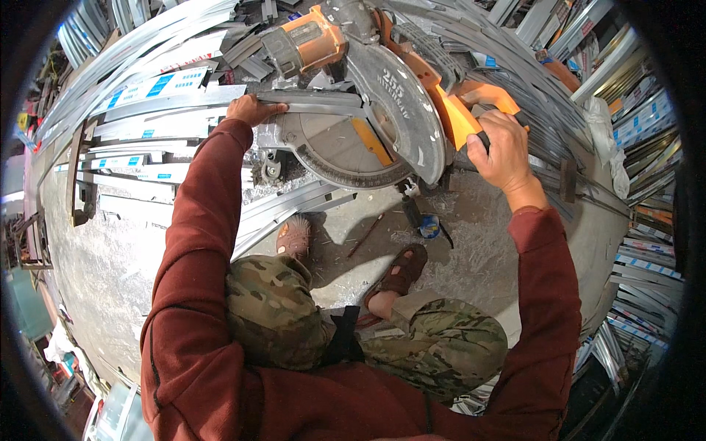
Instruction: The person uses a miter saw to cut multiple aluminum profiles into shorter pieces. They position each profile against the saw's fence, lower the blade to cut, and then remove the cut piece before repeating the process with the next profile.
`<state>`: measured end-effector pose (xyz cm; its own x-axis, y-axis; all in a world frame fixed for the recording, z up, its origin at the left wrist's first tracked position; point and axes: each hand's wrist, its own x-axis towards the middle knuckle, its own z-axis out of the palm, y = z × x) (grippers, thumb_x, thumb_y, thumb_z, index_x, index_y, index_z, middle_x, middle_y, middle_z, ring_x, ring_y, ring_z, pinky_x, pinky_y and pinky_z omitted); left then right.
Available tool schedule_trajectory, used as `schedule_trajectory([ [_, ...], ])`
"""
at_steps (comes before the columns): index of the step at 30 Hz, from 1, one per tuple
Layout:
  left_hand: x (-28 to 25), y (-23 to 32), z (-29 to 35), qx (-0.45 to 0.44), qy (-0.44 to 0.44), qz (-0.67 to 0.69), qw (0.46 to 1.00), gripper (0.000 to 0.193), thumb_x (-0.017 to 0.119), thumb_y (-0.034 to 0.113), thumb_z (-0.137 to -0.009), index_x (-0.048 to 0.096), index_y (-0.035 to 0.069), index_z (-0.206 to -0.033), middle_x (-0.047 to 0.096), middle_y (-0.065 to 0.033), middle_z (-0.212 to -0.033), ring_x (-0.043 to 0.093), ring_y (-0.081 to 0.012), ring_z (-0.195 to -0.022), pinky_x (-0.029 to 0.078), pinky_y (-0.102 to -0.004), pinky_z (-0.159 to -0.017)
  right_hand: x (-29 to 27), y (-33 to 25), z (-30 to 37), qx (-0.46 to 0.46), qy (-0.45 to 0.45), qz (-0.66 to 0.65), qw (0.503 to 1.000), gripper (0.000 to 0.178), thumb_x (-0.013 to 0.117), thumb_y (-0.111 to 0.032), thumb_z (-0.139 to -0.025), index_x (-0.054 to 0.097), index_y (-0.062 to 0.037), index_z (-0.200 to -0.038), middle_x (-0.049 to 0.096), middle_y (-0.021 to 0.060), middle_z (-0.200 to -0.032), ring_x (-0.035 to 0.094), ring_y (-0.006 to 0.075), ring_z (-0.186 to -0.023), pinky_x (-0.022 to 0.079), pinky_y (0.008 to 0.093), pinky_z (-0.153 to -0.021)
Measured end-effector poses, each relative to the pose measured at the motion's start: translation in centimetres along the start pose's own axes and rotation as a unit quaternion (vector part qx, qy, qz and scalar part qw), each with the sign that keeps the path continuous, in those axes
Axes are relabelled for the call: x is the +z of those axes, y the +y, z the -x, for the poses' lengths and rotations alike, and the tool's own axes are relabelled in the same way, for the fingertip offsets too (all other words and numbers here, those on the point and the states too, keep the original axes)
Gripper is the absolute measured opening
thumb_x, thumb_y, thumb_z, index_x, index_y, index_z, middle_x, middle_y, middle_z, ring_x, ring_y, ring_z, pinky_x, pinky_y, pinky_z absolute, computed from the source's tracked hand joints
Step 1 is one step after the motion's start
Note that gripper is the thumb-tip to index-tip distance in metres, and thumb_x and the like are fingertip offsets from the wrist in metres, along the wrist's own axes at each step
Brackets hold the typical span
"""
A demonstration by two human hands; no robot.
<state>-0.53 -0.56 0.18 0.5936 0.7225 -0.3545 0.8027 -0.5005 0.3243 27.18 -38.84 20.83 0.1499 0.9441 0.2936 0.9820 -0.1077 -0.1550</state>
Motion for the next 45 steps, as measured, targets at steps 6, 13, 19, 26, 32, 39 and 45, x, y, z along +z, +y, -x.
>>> schedule_trajectory([
  [6, -0.6, 0.5, 0.5, 0.003, -0.008, 0.004, 1.000, 0.084, 0.069, 0.079, -0.063, 0.074, 0.005, -0.103, 0.072, -0.0182, -0.096, 0.068, -0.0333, -0.098, 0.050, -0.0408, -0.088, 0.1, 0.0, 0.2, 0.001, -0.004, -0.001, 1.000, 0.029, 0.062, -0.026, -0.076, 0.055, 0.0006, -0.068, 0.057, 0.0167, -0.072, 0.056, 0.0365, -0.075, 0.045, 0.0442, -0.072],
  [13, -1.3, 1.2, 1.0, -0.029, -0.028, -0.005, 0.999, 0.086, 0.070, 0.078, -0.063, 0.073, 0.002, -0.103, 0.072, -0.0175, -0.095, 0.068, -0.0321, -0.099, 0.050, -0.0395, -0.089, 0.4, 0.1, 0.4, -0.007, 0.010, -0.008, 1.000, 0.029, 0.062, -0.026, -0.075, 0.055, 0.0010, -0.069, 0.057, 0.0165, -0.072, 0.056, 0.0358, -0.075, 0.045, 0.0437, -0.073],
  [19, -0.4, 0.3, 0.2, -0.022, -0.014, -0.003, 1.000, 0.088, 0.069, 0.079, -0.063, 0.073, 0.001, -0.102, 0.072, -0.0176, -0.095, 0.068, -0.0324, -0.099, 0.050, -0.0393, -0.090, 0.5, 0.0, 0.5, -0.006, 0.009, -0.006, 1.000, 0.029, 0.061, -0.027, -0.075, 0.055, 0.0010, -0.069, 0.057, 0.0171, -0.073, 0.056, 0.0357, -0.076, 0.045, 0.0441, -0.073],
  [26, -1.0, 1.2, 0.7, -0.017, -0.034, 0.014, 0.999, 0.089, 0.068, 0.081, -0.062, 0.073, 0.003, -0.104, 0.072, -0.0184, -0.097, 0.068, -0.0337, -0.100, 0.050, -0.0396, -0.090, 0.8, 0.2, 0.9, -0.010, 0.019, -0.001, 1.000, 0.029, 0.061, -0.027, -0.075, 0.056, 0.0012, -0.070, 0.057, 0.0171, -0.074, 0.056, 0.0361, -0.076, 0.044, 0.0443, -0.072],
  [32, -0.2, 0.3, 0.1, -0.022, -0.028, 0.012, 0.999, 0.089, 0.068, 0.082, -0.061, 0.073, 0.004, -0.104, 0.072, -0.0170, -0.097, 0.068, -0.0333, -0.099, 0.051, -0.0399, -0.088, 1.1, 0.3, 1.2, -0.011, 0.024, -0.008, 1.000, 0.028, 0.061, -0.026, -0.075, 0.057, 0.0011, -0.071, 0.057, 0.0169, -0.074, 0.056, 0.0360, -0.076, 0.044, 0.0439, -0.071],
  [39, -0.5, 0.3, 0.2, 0.000, -0.031, 0.023, 0.999, 0.091, 0.067, 0.083, -0.060, 0.074, 0.003, -0.103, 0.072, -0.0179, -0.097, 0.068, -0.0339, -0.097, 0.051, -0.0398, -0.088, 1.5, 0.2, 1.8, -0.002, 0.010, -0.007, 1.000, 0.028, 0.062, -0.026, -0.074, 0.057, 0.0012, -0.072, 0.058, 0.0171, -0.075, 0.056, 0.0364, -0.076, 0.044, 0.0440, -0.072],
  [45, -0.4, 0.7, 0.4, -0.001, 0.013, -0.024, 1.000, 0.088, 0.071, 0.075, -0.066, 0.070, -0.005, -0.101, 0.072, -0.0179, -0.092, 0.069, -0.0321, -0.092, 0.052, -0.0405, -0.085, 0.1, 0.0, 0.3, -0.004, 0.005, 0.006, 1.000, 0.030, 0.060, -0.028, -0.077, 0.057, 0.0017, -0.073, 0.058, 0.0183, -0.076, 0.057, 0.0377, -0.077, 0.044, 0.0452, -0.073],
])
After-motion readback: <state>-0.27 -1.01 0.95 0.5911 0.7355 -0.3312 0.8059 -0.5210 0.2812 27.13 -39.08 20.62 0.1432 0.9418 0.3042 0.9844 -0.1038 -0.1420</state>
